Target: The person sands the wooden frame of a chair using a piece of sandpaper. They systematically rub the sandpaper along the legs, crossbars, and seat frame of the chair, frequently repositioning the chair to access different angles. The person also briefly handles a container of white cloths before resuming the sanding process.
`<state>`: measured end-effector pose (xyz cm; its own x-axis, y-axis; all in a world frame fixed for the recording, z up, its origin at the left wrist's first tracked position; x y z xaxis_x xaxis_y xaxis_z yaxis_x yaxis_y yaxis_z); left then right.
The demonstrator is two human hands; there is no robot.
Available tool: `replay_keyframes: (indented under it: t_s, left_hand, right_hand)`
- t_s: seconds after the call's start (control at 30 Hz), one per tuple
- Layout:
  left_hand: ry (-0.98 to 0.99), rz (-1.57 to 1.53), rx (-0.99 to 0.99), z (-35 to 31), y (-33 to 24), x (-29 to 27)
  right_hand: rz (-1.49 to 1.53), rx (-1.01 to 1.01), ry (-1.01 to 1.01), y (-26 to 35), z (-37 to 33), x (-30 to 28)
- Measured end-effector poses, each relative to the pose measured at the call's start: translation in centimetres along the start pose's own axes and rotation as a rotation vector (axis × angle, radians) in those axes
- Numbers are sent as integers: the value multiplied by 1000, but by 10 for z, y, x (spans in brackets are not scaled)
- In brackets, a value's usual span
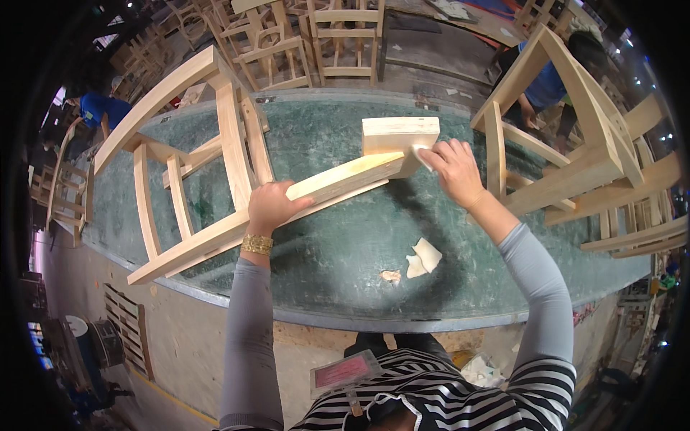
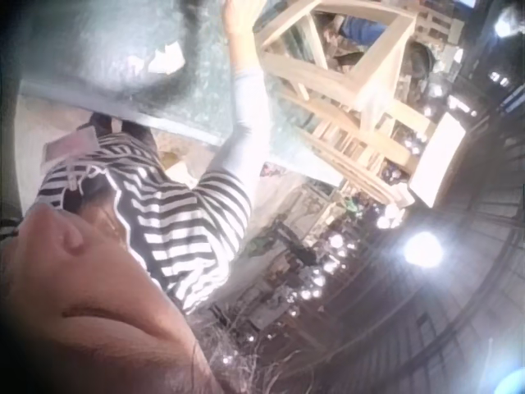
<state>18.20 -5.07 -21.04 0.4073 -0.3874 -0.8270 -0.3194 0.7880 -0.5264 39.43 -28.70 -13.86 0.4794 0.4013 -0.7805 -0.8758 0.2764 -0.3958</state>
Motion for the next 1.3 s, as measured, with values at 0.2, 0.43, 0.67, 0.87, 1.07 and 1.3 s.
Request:
replay_keyframes:
  t_s: [0.2, 0.43, 0.67, 0.87, 1.07, 1.3]
  left_hand:
    - [10, 48, -2, -1, -6, -3]
    - [81, 83, -97, 1, -9, -3]
    - [74, 108, -97, 5, -10, -3]
    - [135, 146, -154, 4, -14, -1]
    - [121, 173, -145, 2, -18, 0]
    - [125, 195, -140, 6, -14, 3]
  right_hand:
    - [138, -117, -127, 66, 52, 12]
    - [42, 99, 88, 51, 21, 33]
    - [92, 293, 185, 0, -5, 11]
    - [201, 57, -64, 67, 40, 10]
    - [176, 260, 77, 57, 10, 38]
    - [497, 679, -45, 19, -49, 35]
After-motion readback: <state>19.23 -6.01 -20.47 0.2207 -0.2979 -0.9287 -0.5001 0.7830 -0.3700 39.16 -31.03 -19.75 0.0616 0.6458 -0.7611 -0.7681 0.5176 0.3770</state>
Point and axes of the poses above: each hand's wrist, its own z-axis towards the middle knuckle, its own x-axis out of the palm, y = z × x, the point moved 6 cm from there along z, towards the middle knuckle, and after that the axes turned 15 degrees about -z, right-handed, at the moved point
